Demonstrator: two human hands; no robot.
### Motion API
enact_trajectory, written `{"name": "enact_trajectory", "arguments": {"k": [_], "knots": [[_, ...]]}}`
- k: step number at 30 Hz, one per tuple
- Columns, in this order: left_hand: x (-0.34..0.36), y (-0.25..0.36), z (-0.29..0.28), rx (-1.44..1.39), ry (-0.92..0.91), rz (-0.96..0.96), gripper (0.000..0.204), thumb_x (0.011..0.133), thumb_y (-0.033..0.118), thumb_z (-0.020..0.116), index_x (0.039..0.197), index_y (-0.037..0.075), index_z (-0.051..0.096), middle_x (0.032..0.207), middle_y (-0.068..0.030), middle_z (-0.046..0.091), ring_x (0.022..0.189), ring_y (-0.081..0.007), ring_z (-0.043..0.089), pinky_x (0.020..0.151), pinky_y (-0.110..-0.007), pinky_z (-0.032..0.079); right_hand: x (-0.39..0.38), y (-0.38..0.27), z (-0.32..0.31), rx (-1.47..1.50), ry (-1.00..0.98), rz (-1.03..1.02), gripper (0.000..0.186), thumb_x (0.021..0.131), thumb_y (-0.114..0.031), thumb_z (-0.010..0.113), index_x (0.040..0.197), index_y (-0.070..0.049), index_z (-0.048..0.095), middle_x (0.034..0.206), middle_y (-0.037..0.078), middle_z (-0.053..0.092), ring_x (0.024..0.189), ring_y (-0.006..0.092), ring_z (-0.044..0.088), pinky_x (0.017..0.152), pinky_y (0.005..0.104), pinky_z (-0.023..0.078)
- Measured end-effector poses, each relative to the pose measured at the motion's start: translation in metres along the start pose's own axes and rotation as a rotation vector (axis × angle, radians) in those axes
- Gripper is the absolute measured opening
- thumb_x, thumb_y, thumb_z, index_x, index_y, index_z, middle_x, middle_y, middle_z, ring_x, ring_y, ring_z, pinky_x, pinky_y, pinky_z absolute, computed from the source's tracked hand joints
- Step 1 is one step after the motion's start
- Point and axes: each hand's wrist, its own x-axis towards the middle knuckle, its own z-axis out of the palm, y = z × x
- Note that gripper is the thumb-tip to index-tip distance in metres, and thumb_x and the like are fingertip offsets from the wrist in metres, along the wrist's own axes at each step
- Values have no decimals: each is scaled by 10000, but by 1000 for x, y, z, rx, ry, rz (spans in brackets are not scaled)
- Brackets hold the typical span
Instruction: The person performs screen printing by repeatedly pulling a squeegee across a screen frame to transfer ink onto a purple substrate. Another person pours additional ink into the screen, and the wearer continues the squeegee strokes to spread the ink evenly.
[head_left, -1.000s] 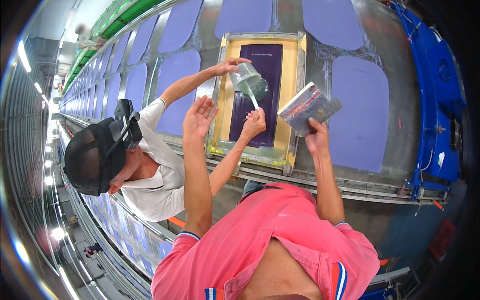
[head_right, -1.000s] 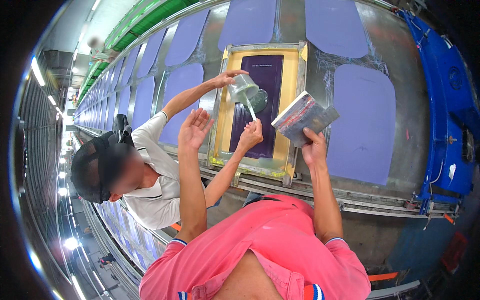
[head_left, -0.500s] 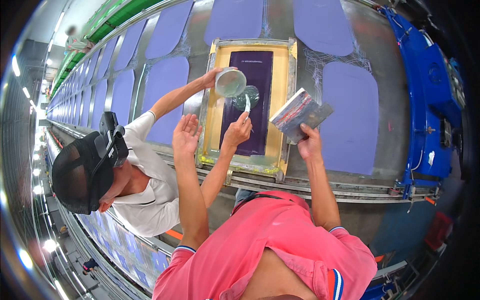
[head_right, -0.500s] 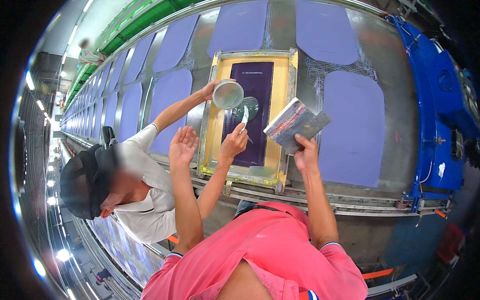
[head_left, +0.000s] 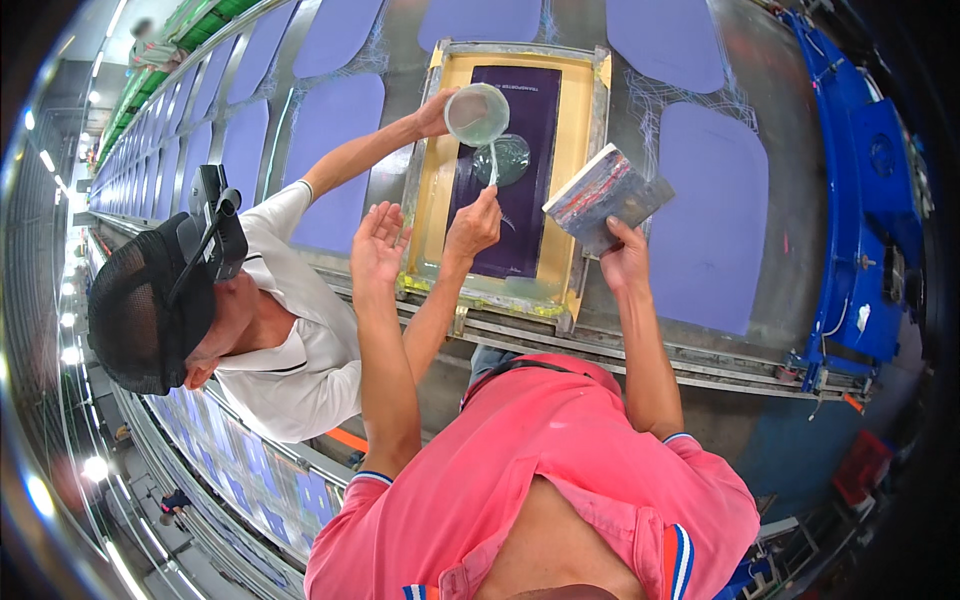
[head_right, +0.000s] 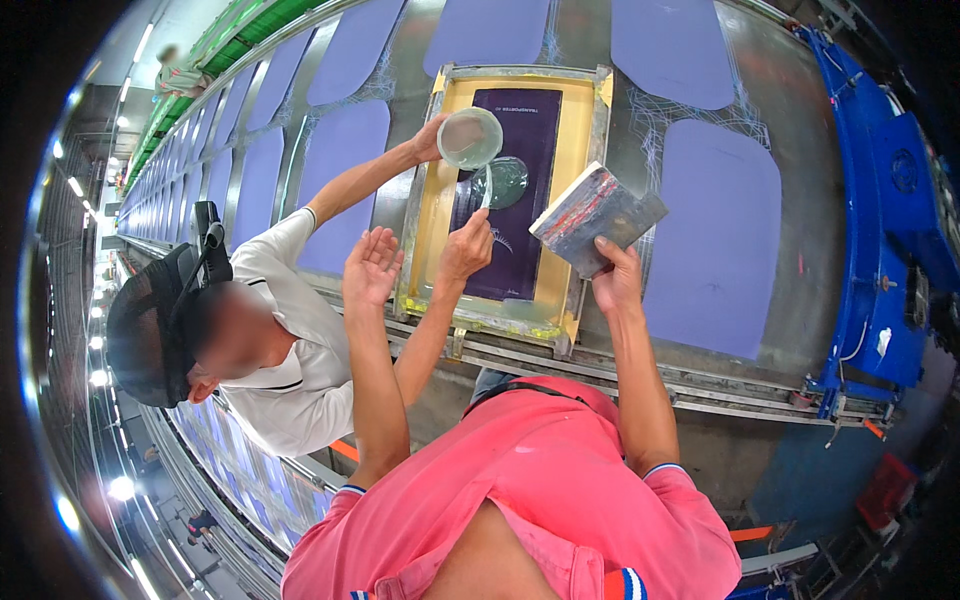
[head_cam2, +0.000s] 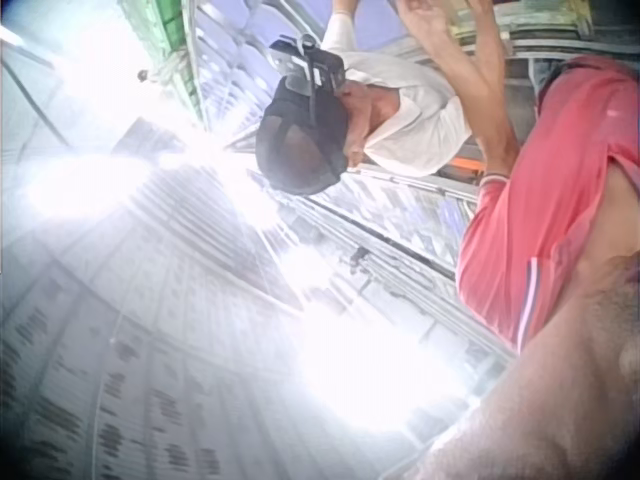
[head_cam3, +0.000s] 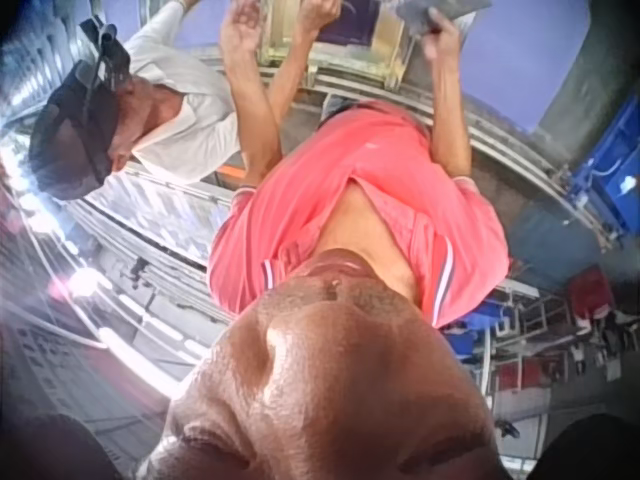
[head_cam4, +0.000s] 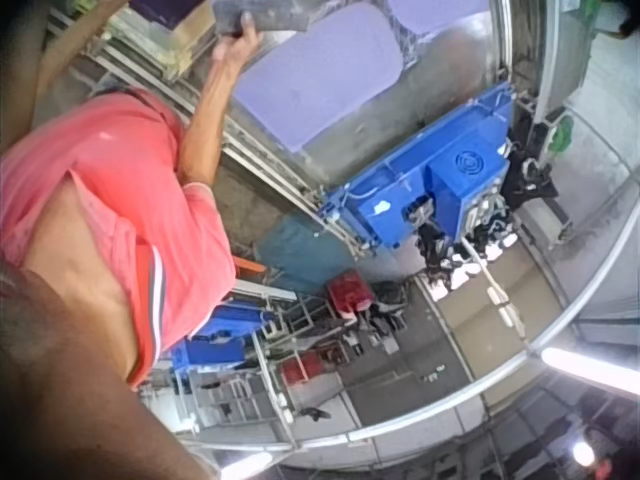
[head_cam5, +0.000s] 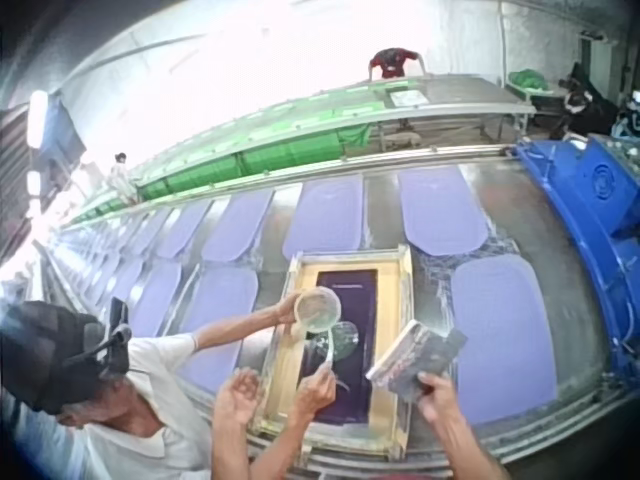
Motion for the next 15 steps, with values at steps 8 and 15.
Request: {"name": "enact_trajectory", "arguments": {"k": [8, 15], "knots": [[12, 8, -1, 307, -5, 228, 374, 918, 197, 677, 1221, -17, 634, 1085, -82, 701, 999, -190, 631, 908, -390, 490, -2, 1, -5, 63, 55, -25, 447, 820, -18, 681, 1252, -38, 565, 1212, 75, 638, 1136, 254, 612, 1061, 476, 473], [72, -3, -21, 920, -96, 606, 354, 825, 29, 691, 1173, -35, 682, 1004, -119, 732, 915, -156, 670, 840, -280, 521, 0, -9, -9, 32, 84, -11, 483, 808, 9, 667, 1272, -54, 548, 1196, 72, 649, 1129, 246, 624, 1020, 464, 508]]}}
